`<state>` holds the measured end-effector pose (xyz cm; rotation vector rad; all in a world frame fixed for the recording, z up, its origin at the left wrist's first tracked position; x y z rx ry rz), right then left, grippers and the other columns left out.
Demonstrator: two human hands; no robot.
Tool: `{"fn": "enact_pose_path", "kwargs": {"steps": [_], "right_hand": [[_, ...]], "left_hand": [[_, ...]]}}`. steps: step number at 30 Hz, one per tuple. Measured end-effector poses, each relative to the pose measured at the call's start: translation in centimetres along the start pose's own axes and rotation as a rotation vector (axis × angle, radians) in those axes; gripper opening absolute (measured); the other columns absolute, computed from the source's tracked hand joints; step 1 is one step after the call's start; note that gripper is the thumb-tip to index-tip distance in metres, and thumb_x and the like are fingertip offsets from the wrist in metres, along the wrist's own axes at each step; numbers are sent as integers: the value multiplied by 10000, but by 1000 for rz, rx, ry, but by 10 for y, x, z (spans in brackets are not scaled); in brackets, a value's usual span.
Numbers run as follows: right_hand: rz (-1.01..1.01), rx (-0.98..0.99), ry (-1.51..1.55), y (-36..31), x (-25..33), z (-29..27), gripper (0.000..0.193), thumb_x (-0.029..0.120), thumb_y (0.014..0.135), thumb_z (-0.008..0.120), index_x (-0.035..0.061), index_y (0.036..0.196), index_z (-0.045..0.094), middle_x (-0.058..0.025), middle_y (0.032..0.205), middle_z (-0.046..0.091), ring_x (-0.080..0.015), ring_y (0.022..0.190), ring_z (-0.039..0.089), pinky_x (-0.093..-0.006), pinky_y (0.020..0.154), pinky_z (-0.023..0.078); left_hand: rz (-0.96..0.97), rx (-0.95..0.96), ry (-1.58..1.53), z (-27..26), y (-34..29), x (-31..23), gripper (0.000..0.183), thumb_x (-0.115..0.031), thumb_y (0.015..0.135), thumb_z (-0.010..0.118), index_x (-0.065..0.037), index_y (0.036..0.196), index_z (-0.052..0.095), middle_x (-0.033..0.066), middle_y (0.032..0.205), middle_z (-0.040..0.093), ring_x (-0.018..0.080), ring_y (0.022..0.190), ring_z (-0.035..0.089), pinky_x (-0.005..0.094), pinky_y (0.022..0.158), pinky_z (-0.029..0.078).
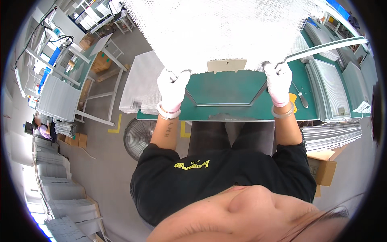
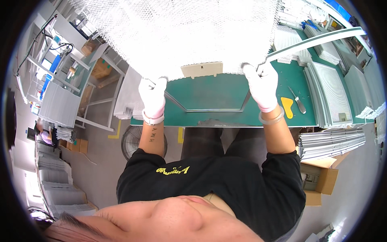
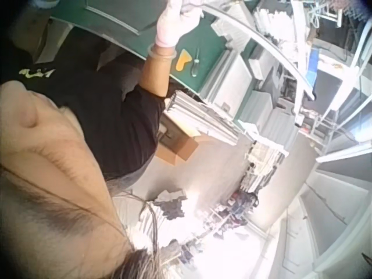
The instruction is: The person assembles rectangular panels by placing mesh sheets on a workbench, inserting metal frame pieces into the sheet edges, and securing them with a hammer and power drill. The process is repeated for multiple units, with the person handling components and tools directly.
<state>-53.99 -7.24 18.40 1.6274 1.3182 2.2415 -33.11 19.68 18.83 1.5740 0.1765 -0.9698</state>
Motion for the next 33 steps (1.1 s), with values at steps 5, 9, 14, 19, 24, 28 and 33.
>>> {"fn": "enact_pose_path", "kwargs": {"steps": [5, 9, 14, 19, 24, 28, 33], "right_hand": [[30, 42, -47, -6, -13, 0, 379, 86, 906, 739, 113, 714, 413, 50, 703, 474, -35, 661, 395, -218, 587, 374], [7, 30, -71, -10, -24, -4, 264, 94, 901, 739, 71, 756, 519, 55, 675, 485, -31, 640, 406, -220, 563, 382], [229, 166, 50, -29, -47, 15, 186, 117, 949, 670, -2, 1087, 634, 27, 861, 622, -46, 755, 512, -218, 686, 446], [353, 310, 152, -65, -91, 12, 372, 122, 954, 663, -25, 1283, 573, -35, 1139, 668, -91, 1013, 593, -271, 920, 477], [223, 188, 245, -2, -22, 14, 288, 75, 920, 691, 2, 1190, 621, 1, 1017, 658, -69, 911, 577, -253, 834, 480], [109, 78, -118, 14, -12, 9, 220, 66, 881, 729, 52, 744, 558, 48, 678, 505, -39, 638, 412, -223, 577, 367], [-110, -116, -221, -6, 4, 4, 210, 63, 871, 735, 41, 744, 569, 36, 666, 512, -52, 627, 436, -230, 579, 391]], "left_hand": [[-151, -19, -1, -2, -13, 11, 345, 41, 850, 731, -76, 709, 439, 2, 679, 542, 46, 626, 511, 228, 568, 452], [-139, 8, -36, -7, -27, 30, 248, 35, 865, 717, -46, 781, 498, 13, 731, 594, 48, 659, 537, 234, 594, 473], [-295, 86, -95, 5, -46, 59, 151, 4, 903, 672, 20, 1045, 623, 19, 892, 674, 70, 784, 600, 240, 713, 507], [-502, 232, -63, 11, -75, 102, 275, -22, 914, 659, 29, 1181, 621, 31, 1036, 700, 97, 936, 643, 261, 834, 517], [-383, 237, -233, 8, -11, 44, 232, -11, 869, 694, 30, 1093, 653, 34, 956, 697, 97, 841, 633, 262, 750, 522], [-160, 154, -11, -1, 19, 21, 91, 10, 835, 712, 13, 910, 659, 45, 836, 668, 106, 705, 587, 263, 628, 489], [45, -6, 239, 12, 11, -13, 79, 17, 827, 720, 14, 821, 641, 65, 769, 642, 122, 665, 571, 264, 599, 464]]}}
Point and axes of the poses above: each hand's wrist, its own y-axis towards the middle knuckle, its own z-axis out of the palm, x = y × z, the point moved 8 cm from there along y, towards the middle knuckle
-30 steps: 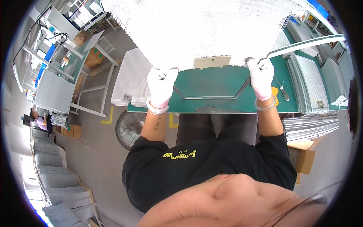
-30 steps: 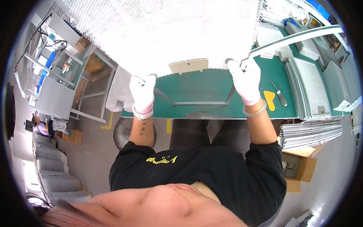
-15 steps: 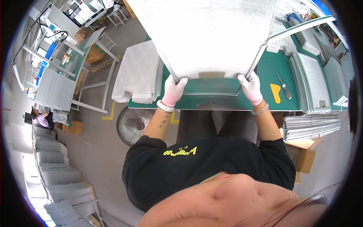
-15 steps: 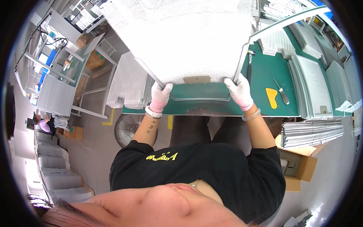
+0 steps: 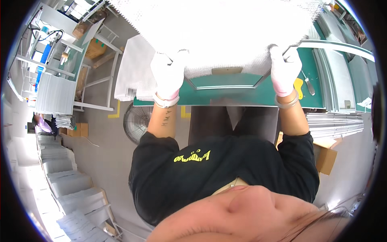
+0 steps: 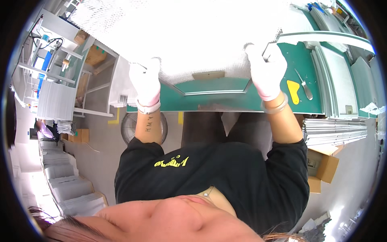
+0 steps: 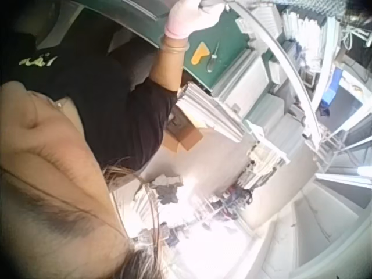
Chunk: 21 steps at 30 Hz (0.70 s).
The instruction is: The person assembles rectangular panels by placing mesh sheets on a workbench, inserting metal frame pieces into the sheet edges, and securing them with a hammer and power drill. The process is repeated for multiple units, with the person handling components and tools directly.
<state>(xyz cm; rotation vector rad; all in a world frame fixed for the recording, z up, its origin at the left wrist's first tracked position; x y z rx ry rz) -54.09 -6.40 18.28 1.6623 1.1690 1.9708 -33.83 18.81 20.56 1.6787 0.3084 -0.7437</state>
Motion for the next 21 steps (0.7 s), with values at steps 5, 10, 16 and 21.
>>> {"fn": "enact_pose_path", "kwargs": {"steps": [5, 10, 16, 21], "right_hand": [[227, 190, 69, 1, -22, 1, 117, 54, 881, 700, 19, 813, 611, 21, 695, 562, -60, 648, 471, -244, 597, 421], [300, 224, 77, -19, -43, 5, 96, 66, 906, 669, 8, 847, 619, 23, 723, 572, -52, 672, 479, -237, 616, 430], [443, 356, 186, -48, -75, 6, 135, 96, 942, 658, 2, 1034, 627, 22, 881, 629, -66, 791, 537, -256, 720, 471], [531, 329, 422, -95, -112, 18, 339, 67, 973, 617, -14, 1299, 566, -36, 1202, 646, -106, 1069, 583, -276, 952, 455]], "left_hand": [[6, 71, -5, -9, -13, 14, 48, 26, 824, 711, 36, 856, 677, 71, 781, 666, 126, 689, 588, 279, 616, 472], [-153, 29, -180, -2, -36, 17, 24, 34, 817, 704, 45, 835, 695, 59, 788, 692, 108, 708, 596, 273, 638, 484], [-342, 116, -324, -1, -72, 68, 161, -33, 831, 739, 43, 970, 712, 54, 895, 724, 126, 808, 655, 276, 746, 527], [-384, 114, -327, 9, -106, 94, 236, -52, 847, 749, 44, 1056, 697, 68, 995, 728, 145, 894, 670, 300, 814, 533]]}}
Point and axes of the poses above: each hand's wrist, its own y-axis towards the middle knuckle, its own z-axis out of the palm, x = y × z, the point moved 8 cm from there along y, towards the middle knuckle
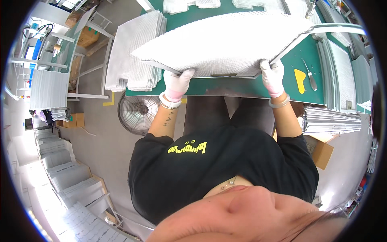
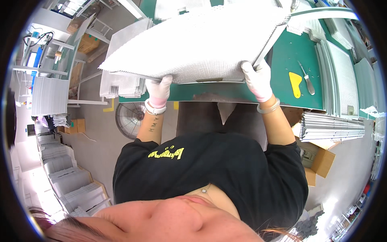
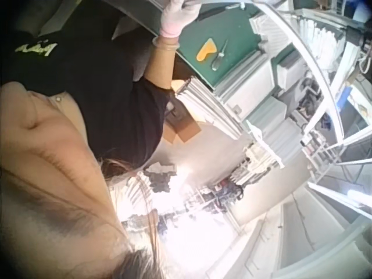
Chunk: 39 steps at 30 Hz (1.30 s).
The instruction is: The person assembles rectangular panels by placing mesh sheets on a workbench, inserting metal frame pieces into the sheet edges, and securing them with a hammer and power drill. The process is repeated for multiple units, with the person handling components and tools directly.
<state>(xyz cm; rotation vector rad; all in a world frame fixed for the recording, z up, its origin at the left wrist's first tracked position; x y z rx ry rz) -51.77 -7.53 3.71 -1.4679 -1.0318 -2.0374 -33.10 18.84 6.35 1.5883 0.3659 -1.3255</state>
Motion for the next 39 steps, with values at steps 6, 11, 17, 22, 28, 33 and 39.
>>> {"fn": "enact_pose_path", "kwargs": {"steps": [6, 11, 17, 22, 28, 33, 39], "right_hand": [[-12, -53, 66, -3, -13, -1, 280, 106, 964, 641, -2, 1219, 605, -6, 1112, 646, -87, 978, 565, -264, 886, 456], [51, 14, 54, -4, -9, 7, 363, 101, 960, 647, 3, 1295, 546, -24, 1184, 639, -105, 1057, 577, -285, 939, 457], [5, -3, 40, -2, 7, 22, 603, 36, 865, 756, -1, 1381, 446, -87, 1277, 605, -162, 1155, 573, -335, 1030, 441], [-127, -60, -113, -7, 10, 23, 704, 26, 799, 802, -10, 1390, 421, -112, 1300, 576, -186, 1174, 562, -354, 1046, 434], [-57, 8, 53, -2, 16, 15, 650, 75, 817, 774, -8, 1370, 441, -104, 1318, 564, -190, 1227, 525, -349, 1074, 406], [-457, -75, -572, 52, 124, -4, 218, 81, 954, 581, 3, 1157, 599, -29, 971, 599, -125, 873, 541, -270, 793, 449], [-802, -49, -1045, 41, 157, -2, 133, 125, 977, 584, 3, 1011, 624, -124, 948, 622, -239, 842, 620, -339, 783, 498]], "left_hand": [[-28, 24, -11, -1, -2, 15, 276, -67, 856, 760, 51, 1091, 676, 75, 1019, 725, 153, 926, 665, 308, 843, 529], [-88, 35, -53, -3, -3, 33, 533, -104, 824, 816, 49, 1265, 558, 110, 1140, 671, 179, 1017, 638, 325, 899, 516], [35, -171, 517, 25, -41, 35, 1243, -169, 623, 924, 62, 1515, 89, 241, 1463, 312, 323, 1362, 366, 436, 1166, 292], [82, -262, 533, 36, -45, 35, 1228, -87, 627, 877, 105, 1506, 40, 273, 1491, 243, 350, 1402, 308, 444, 1198, 227], [-29, -181, 234, 25, -36, 29, 888, -46, 726, 816, 60, 1433, 288, 201, 1341, 452, 271, 1241, 474, 388, 1089, 384], [231, -51, 245, 4, 37, -89, 173, -8, 886, 635, 14, 1055, 605, 42, 862, 607, 129, 766, 577, 278, 691, 491], [427, 74, 418, 15, 52, -133, 168, -65, 857, 686, 13, 1005, 688, 102, 926, 703, 203, 822, 670, 296, 700, 535]]}}
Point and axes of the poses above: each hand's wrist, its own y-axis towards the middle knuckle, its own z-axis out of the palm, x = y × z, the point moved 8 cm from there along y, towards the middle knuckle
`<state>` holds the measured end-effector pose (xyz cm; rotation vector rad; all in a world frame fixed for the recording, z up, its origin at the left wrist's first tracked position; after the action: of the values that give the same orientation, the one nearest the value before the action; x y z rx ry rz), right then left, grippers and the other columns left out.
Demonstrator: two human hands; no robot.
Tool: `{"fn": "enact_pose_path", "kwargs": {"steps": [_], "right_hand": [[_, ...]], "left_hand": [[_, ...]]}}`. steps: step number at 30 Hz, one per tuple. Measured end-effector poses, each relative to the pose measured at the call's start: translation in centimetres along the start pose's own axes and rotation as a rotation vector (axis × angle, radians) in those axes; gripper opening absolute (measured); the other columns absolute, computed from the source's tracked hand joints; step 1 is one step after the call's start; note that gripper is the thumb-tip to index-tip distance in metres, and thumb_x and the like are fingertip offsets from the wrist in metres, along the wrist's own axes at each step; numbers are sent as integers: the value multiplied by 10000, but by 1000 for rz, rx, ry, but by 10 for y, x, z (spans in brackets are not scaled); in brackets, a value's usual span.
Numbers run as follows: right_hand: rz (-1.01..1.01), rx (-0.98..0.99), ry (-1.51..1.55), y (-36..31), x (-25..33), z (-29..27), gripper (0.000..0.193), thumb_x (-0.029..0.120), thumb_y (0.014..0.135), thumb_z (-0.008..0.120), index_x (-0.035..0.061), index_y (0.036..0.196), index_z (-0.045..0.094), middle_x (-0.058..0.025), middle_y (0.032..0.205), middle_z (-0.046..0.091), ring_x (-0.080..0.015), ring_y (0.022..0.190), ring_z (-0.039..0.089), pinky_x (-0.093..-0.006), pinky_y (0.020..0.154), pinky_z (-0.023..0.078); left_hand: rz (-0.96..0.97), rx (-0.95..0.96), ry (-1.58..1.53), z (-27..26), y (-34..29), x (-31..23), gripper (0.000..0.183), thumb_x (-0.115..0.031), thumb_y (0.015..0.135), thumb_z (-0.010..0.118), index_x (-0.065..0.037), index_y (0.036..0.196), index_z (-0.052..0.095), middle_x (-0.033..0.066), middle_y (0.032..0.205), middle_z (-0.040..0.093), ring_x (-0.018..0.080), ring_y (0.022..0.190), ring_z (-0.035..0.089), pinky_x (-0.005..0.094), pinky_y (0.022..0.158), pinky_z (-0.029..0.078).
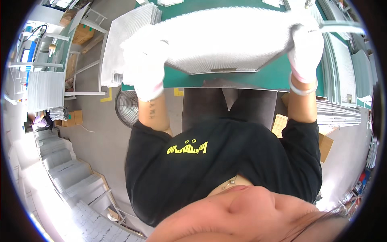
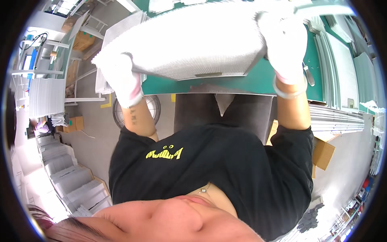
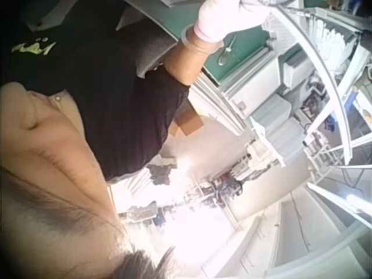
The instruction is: The person assembles rectangular panels by placing mesh sheets on a workbench, inserting metal frame pieces into the sheet edges, and securing them with a hammer and power drill. The process is repeated for multiple units, with the person handling components and tools directly.
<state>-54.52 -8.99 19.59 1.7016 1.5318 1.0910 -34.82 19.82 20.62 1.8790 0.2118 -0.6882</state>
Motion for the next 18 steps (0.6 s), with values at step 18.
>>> {"fn": "enact_pose_path", "kwargs": {"steps": [18], "right_hand": [[-256, 300, 1173, -64, 101, -55, 339, 244, 775, 578, 121, 536, 372, -23, 555, 473, -138, 434, 477, -294, 394, 301]], "left_hand": [[-54, 1177, 2, 89, -139, 61, 529, -179, 845, 693, -63, 1342, 553, 145, 1330, 570, 352, 1255, 500, 476, 1094, 382]]}}
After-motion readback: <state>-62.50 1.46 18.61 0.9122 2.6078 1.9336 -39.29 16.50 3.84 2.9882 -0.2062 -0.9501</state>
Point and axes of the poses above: each hand's wrist, its own y-axis towards the middle knuckle, its own z-axis out of the palm, x = y × z, the point moved 8 cm from there along y, towards the middle knuckle
